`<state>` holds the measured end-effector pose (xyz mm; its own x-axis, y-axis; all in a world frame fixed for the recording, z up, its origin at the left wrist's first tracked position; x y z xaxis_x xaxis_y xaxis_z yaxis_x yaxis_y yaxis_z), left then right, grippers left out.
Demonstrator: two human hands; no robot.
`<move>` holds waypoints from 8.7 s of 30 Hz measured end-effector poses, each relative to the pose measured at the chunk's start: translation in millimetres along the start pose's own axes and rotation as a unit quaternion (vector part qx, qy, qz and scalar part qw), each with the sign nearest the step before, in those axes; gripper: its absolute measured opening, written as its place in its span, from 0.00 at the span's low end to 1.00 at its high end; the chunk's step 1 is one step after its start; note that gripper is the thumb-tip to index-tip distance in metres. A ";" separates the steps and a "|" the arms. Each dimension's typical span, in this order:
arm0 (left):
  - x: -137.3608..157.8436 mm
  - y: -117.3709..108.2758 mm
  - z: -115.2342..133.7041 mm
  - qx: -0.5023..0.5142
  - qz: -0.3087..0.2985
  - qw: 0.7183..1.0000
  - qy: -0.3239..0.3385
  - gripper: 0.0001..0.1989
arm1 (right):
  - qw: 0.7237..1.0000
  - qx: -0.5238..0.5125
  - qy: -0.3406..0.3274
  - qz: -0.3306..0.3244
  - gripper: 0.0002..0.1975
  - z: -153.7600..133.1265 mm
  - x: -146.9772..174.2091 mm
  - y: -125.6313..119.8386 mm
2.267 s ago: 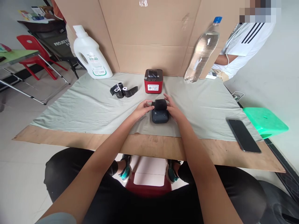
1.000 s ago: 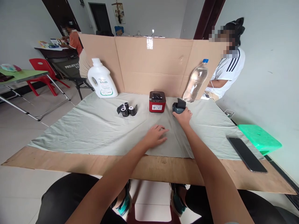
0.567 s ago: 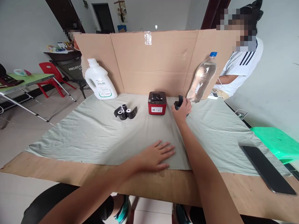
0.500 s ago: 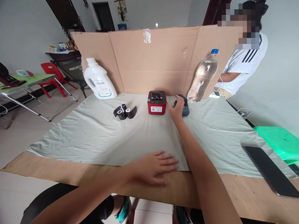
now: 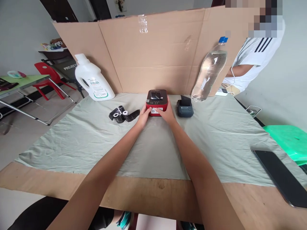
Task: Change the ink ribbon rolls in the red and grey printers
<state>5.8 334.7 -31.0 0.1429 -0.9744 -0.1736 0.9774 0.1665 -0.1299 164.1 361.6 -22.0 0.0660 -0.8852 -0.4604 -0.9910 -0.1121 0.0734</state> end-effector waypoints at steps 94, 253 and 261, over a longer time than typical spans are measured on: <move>270.4 -97.0 92.5 -0.380 -0.103 0.801 0.450 0.11 | 0.831 0.431 0.162 -0.312 0.17 -174.0 125.3 51.2; 14.3 -123.8 44.8 -0.751 -0.118 0.648 0.039 0.11 | 0.931 -0.031 0.047 -0.360 0.10 -100.1 268.2 288.3; 67.5 -165.0 98.5 -0.510 0.065 0.848 0.126 0.12 | 0.933 -0.020 0.060 -0.353 0.14 -97.6 268.7 285.9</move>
<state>-130.5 226.6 74.9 0.0746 -0.8959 -0.4380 0.2936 0.4395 -0.8489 -90.1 47.6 -38.3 0.7165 -0.6278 -0.3040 -0.6901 -0.7015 -0.1778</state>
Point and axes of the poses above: each hand's wrist, its own x-axis away from the middle knuckle, its own y-axis out of the palm, z = x × y, the point moved 6 cm from there along -x, towards the middle knuckle, and after that the axes turned 13 degrees about -x, right-handed, at the moved point
